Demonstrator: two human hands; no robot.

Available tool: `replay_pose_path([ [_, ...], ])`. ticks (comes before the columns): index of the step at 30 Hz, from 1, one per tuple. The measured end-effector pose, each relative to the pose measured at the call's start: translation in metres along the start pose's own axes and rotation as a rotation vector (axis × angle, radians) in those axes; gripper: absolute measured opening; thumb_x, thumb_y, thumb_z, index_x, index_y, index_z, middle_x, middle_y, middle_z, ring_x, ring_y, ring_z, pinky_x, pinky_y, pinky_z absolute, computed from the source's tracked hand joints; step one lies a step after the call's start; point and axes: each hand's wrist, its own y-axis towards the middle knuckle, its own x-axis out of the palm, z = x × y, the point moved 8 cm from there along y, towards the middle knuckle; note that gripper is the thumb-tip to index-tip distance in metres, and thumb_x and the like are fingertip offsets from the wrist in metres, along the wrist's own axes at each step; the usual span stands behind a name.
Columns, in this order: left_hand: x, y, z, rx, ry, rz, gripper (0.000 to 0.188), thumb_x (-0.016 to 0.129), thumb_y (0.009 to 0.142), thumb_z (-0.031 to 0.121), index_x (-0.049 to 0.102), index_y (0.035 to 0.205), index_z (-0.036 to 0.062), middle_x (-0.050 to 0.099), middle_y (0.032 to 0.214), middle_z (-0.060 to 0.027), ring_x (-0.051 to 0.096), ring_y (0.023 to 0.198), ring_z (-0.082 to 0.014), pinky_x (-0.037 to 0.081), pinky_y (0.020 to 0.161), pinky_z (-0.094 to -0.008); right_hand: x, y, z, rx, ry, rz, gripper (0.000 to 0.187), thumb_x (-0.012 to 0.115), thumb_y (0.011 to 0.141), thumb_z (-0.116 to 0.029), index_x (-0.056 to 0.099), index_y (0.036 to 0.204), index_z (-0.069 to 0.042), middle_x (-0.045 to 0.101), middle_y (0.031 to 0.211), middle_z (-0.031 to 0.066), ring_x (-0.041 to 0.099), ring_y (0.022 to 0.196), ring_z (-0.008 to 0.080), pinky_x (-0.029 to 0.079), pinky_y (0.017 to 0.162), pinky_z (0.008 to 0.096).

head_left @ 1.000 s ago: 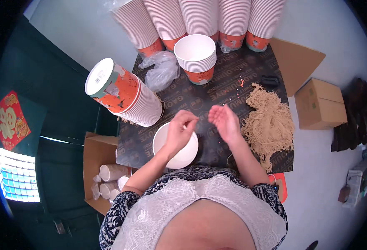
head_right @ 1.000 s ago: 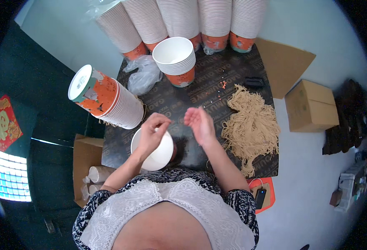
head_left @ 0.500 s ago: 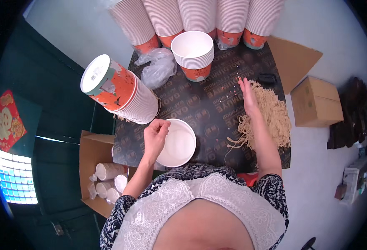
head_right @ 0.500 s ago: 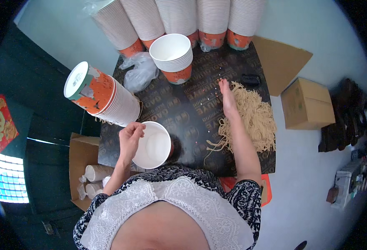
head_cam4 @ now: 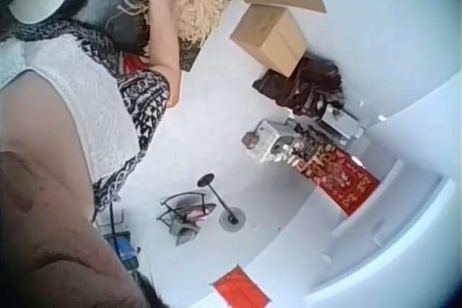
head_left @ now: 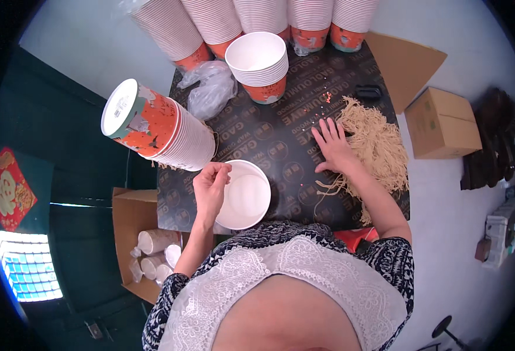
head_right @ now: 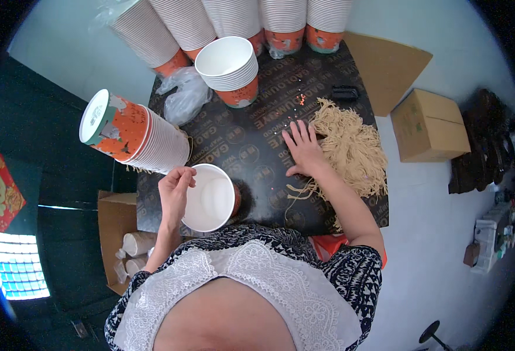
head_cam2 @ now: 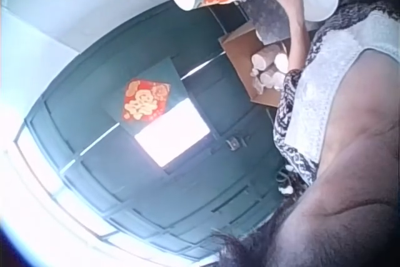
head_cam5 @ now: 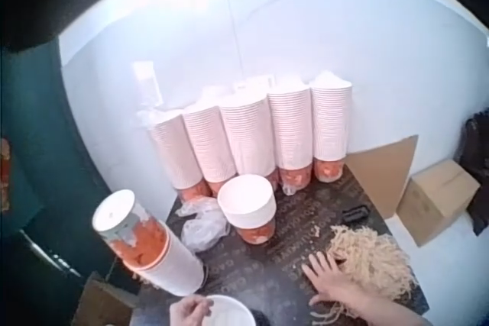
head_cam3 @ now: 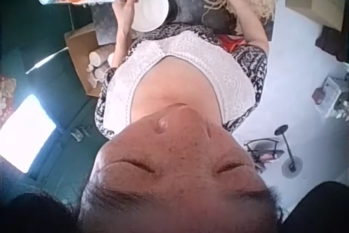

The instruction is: Packaging portions of dried noodles into individual paper bowls.

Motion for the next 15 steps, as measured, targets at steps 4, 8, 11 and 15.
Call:
replay_pose_path([
  [4, -0.004, -0.001, -0.002, -0.003, 0.003, 0.002, 0.013, 0.056, 0.092, 0.006, 0.065, 0.090, -0.0030, 0.063, 0.080, -0.0017, 0.055, 0.068, -0.0071, 0.046, 0.063, -0.0214, -0.011, 0.022, 0.022, 0.119, -0.065, 0.299, 0.109, 0.079, 0.060, -0.053, 0.028, 0.145, -0.007, 0.023, 0.149, 0.0229, 0.020, 0.138, 0.0411, 0.017, 0.112, 0.0542],
  [8, -0.003, -0.001, 0.002, 0.006, 0.008, 0.003, 0.013, 0.057, 0.092, 0.006, 0.065, 0.090, -0.0028, 0.063, 0.081, -0.0018, 0.055, 0.068, -0.0071, 0.046, 0.063, -0.0213, -0.027, 0.036, 0.040, 0.329, -0.067, 0.472, 0.103, 0.077, 0.065, -0.050, 0.029, 0.143, -0.003, 0.023, 0.148, 0.0241, 0.021, 0.137, 0.0422, 0.018, 0.111, 0.0547],
  [11, -0.004, -0.002, 0.004, 0.009, 0.000, -0.003, 0.013, 0.057, 0.092, 0.007, 0.065, 0.091, -0.0028, 0.063, 0.081, -0.0019, 0.055, 0.067, -0.0071, 0.046, 0.063, -0.0210, -0.014, 0.038, 0.009, 0.089, 0.086, 0.267, 0.114, 0.075, 0.062, -0.061, 0.023, 0.145, -0.002, 0.016, 0.151, 0.0264, 0.013, 0.140, 0.0441, 0.012, 0.112, 0.0561],
  [15, -0.009, 0.002, -0.001, -0.010, 0.016, 0.005, 0.013, 0.056, 0.092, 0.006, 0.065, 0.091, -0.0028, 0.063, 0.080, -0.0018, 0.055, 0.067, -0.0071, 0.046, 0.063, -0.0211, 0.004, -0.001, -0.063, -0.322, 0.098, 0.030, 0.117, 0.070, 0.061, -0.067, 0.024, 0.145, -0.002, 0.016, 0.151, 0.0268, 0.010, 0.141, 0.0437, 0.011, 0.113, 0.0543],
])
